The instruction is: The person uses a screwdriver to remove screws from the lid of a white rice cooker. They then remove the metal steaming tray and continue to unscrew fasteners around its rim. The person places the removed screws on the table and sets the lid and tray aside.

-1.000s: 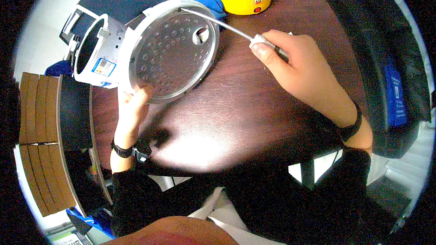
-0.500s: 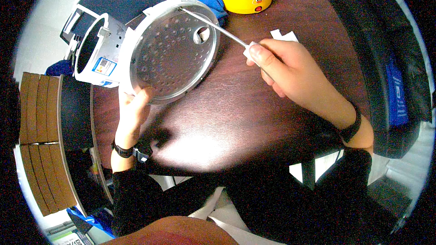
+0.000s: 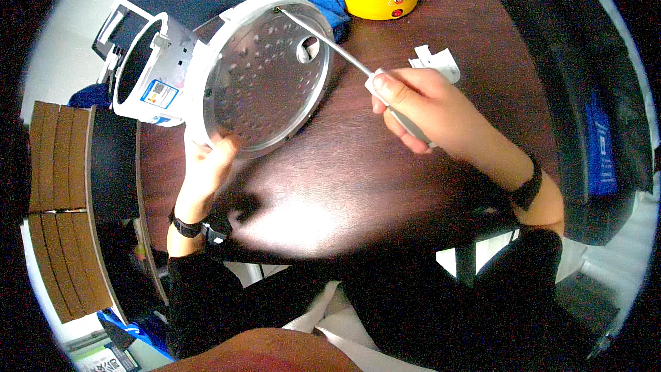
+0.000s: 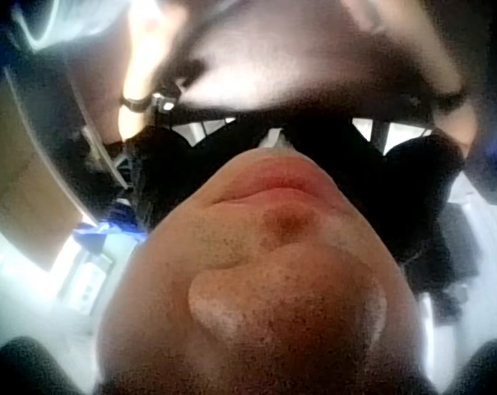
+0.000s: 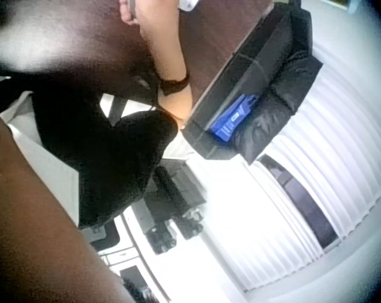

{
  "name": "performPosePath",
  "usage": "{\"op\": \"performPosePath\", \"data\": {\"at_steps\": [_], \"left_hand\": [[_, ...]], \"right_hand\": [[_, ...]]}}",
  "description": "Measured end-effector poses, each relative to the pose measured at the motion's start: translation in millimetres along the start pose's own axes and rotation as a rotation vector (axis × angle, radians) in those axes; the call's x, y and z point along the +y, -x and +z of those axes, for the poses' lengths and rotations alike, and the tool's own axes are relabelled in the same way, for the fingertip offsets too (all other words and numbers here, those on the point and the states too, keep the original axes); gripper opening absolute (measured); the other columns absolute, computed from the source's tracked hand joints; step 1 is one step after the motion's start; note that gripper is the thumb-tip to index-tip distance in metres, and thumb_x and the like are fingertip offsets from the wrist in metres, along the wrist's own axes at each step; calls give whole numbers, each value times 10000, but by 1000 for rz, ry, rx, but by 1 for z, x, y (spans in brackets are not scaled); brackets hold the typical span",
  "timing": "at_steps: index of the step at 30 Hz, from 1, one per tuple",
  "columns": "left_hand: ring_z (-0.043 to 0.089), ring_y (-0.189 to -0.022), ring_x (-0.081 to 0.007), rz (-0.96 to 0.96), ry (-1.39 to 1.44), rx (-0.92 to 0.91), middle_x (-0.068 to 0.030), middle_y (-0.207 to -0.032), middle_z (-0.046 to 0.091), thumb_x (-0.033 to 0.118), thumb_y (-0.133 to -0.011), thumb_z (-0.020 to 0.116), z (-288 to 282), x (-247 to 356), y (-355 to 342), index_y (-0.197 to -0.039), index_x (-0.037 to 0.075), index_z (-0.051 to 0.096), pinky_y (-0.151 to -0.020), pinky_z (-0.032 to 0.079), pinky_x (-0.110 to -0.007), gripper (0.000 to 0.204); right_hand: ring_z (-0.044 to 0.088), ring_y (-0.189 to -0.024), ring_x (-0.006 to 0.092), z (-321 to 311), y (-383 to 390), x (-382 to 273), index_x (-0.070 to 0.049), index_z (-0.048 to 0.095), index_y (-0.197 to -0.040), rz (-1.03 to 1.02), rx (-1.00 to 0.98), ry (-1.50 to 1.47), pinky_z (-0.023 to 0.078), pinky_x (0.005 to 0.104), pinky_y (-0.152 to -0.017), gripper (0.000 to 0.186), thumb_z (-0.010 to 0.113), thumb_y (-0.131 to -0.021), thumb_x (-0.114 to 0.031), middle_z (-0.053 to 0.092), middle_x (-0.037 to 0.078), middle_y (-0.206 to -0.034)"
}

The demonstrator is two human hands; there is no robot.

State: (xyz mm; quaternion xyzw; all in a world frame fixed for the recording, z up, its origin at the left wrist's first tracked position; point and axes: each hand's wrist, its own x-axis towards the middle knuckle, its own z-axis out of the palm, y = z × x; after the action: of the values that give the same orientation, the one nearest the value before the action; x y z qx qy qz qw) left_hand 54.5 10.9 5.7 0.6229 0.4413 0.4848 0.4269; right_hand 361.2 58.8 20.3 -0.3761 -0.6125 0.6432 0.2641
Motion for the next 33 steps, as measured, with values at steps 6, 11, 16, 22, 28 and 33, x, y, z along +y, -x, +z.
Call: {"op": "performPosePath", "data": {"at_steps": [6, 11, 16, 22, 28, 33], "left_hand": [[427, -514, -44, 29, -98, -46, 45, -550, 484, 19, -723, 636, 0, 10, -3, -539, 65, 474, -485, 323, -220, 250], [487, -708, -74, 58, -62, 123, 11, -789, 551, 86, -727, 692, 13, 21, -9, -875, 33, 538, -619, 379, -239, 220], [466, -1026, -147, -18, -32, 38, -60, -1096, 507, 117, -705, 694, -3, 23, -13, -1202, 27, 434, -889, 364, -289, 568], [452, -1096, -157, 198, -45, -48, -77, -1219, 487, 106, -679, 663, 10, 42, -33, -1298, 24, 390, -945, 342, -304, 682], [496, -988, -143, -84, -128, -62, -70, -1099, 560, 44, -653, 610, 5, 50, -26, -1241, -1, 479, -859, 398, -296, 604], [501, -935, -133, -138, -175, -71, -52, -1078, 563, 29, -638, 616, -11, 46, -25, -1260, 3, 462, -821, 413, -288, 641]], "right_hand": [[349, -341, 25, -12, -4, -8, -48, 493, -818, -55, 9, 216, 263, 169, -326, 345, 323, -980, -301, 428, -20, -494], [317, -330, 40, 0, 0, -8, -33, 495, -795, -37, 81, 132, 238, 200, -334, 341, 360, -970, -292, 387, -26, -454], [338, -355, 39, 4, 7, -8, -31, 493, -799, -61, 98, 151, 263, 200, -366, 335, 367, -970, -290, 399, -23, -470], [358, -360, 46, 6, 13, -11, -30, 493, -813, -26, 86, 124, 274, 203, -369, 327, 369, -969, -290, 412, -15, -480], [401, -367, 57, 7, 18, -11, -29, 491, -820, 6, 64, 108, 304, 205, -366, 318, 376, -966, -286, 454, 2, -514], [474, -400, 76, 16, 26, -21, -31, 483, -815, 91, -13, 63, 370, 202, -386, 303, 385, -962, -278, 494, 12, -568]]}}
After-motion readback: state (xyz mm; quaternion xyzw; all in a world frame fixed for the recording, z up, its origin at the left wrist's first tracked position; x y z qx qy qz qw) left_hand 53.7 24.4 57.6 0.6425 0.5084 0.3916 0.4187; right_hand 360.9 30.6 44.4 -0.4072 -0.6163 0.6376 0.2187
